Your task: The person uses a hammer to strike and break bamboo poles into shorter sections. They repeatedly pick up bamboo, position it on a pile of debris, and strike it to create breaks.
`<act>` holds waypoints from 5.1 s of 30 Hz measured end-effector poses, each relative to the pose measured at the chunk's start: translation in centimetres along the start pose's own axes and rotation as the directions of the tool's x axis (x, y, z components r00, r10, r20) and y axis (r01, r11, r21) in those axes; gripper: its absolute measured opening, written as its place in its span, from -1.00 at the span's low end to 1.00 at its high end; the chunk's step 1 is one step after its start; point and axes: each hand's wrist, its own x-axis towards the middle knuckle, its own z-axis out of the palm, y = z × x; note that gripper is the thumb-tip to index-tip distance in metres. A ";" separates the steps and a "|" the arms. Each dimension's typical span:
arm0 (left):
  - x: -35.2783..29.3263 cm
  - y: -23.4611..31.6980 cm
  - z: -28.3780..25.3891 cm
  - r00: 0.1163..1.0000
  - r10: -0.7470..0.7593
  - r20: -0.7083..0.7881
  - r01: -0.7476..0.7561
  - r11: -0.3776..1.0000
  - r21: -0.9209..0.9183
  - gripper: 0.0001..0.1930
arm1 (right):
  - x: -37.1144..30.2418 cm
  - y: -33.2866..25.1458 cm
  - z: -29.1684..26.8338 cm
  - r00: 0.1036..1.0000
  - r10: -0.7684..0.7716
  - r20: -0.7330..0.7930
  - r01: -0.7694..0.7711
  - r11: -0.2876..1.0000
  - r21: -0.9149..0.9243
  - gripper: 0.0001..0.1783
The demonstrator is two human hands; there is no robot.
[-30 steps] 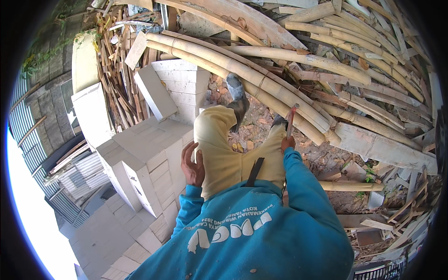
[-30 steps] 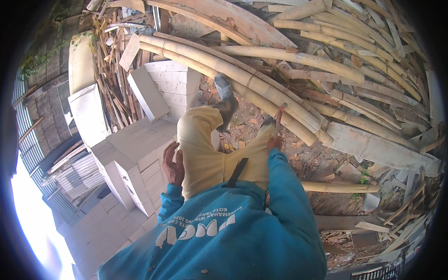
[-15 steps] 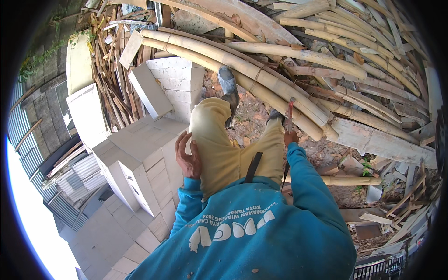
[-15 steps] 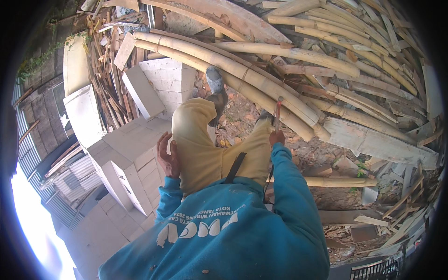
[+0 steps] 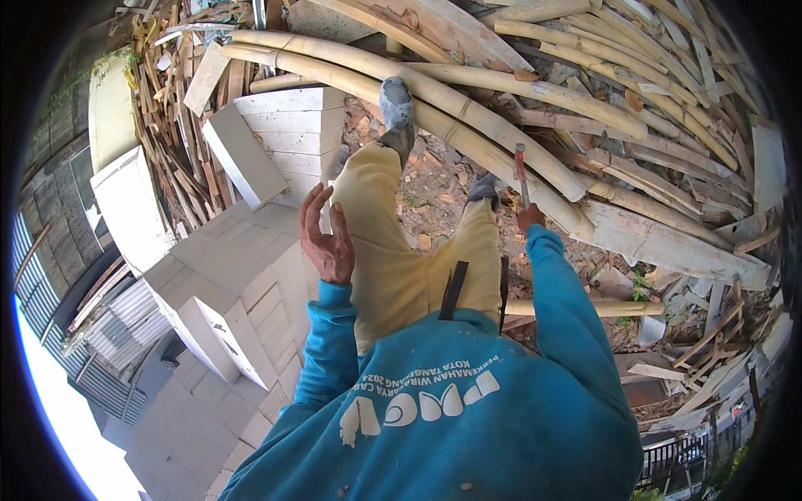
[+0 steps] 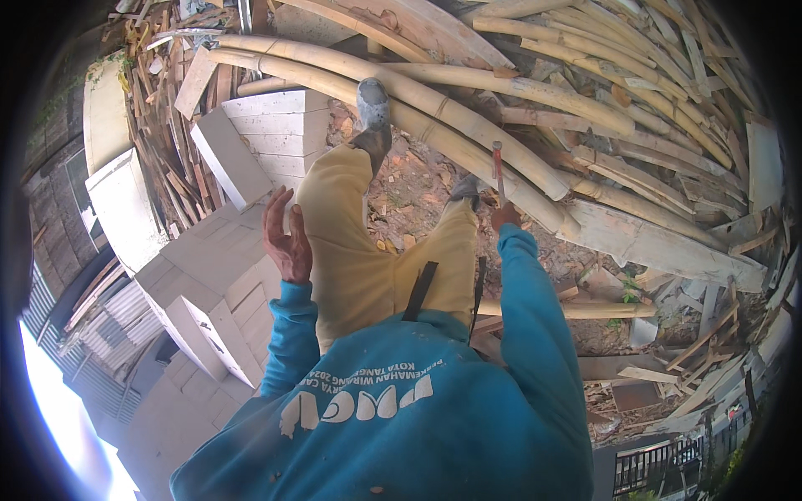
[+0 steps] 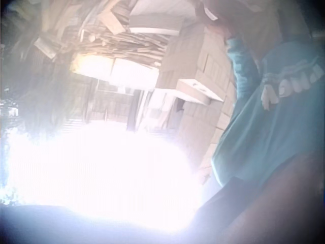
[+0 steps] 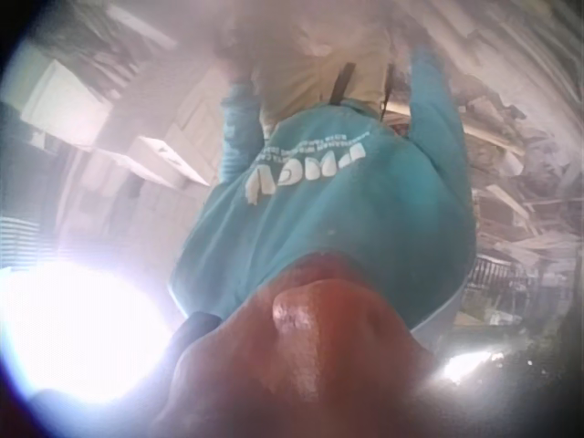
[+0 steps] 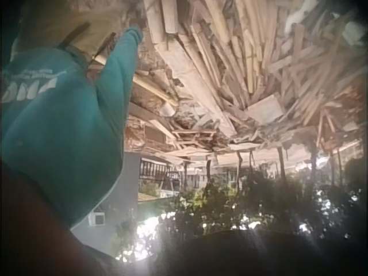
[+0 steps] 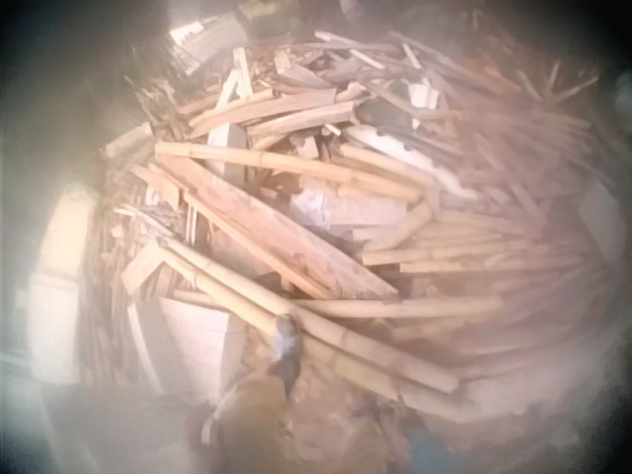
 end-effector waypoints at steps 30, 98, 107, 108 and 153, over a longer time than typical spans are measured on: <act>-6.1 -4.5 0.9 0.993 -0.099 0.069 0.075 0.955 0.287 -0.75 | 1.6 3.7 -1.6 0.993 0.042 0.115 -0.117 0.595 0.795 -0.70; 20.7 -39.3 32.9 0.475 0.376 0.795 -0.816 0.525 0.240 -0.56 | 0.4 -31.3 9.8 0.974 0.158 0.162 -0.227 0.673 0.704 -0.74; 21.2 -38.8 35.4 0.418 0.237 0.877 -0.830 0.491 0.264 -0.46 | -1.3 -34.2 16.8 0.952 0.221 0.213 -0.287 0.391 0.875 -0.76; 21.2 -38.8 35.4 0.390 0.201 0.899 -0.834 0.491 0.252 -0.44 | -0.9 -34.5 17.2 0.945 0.273 0.181 -0.279 0.384 0.880 -0.75; 20.7 -40.5 35.8 0.329 0.367 0.870 -0.905 0.387 0.178 -0.47 | -1.7 -35.5 17.8 0.870 -0.329 0.368 -0.477 -0.750 0.457 -0.89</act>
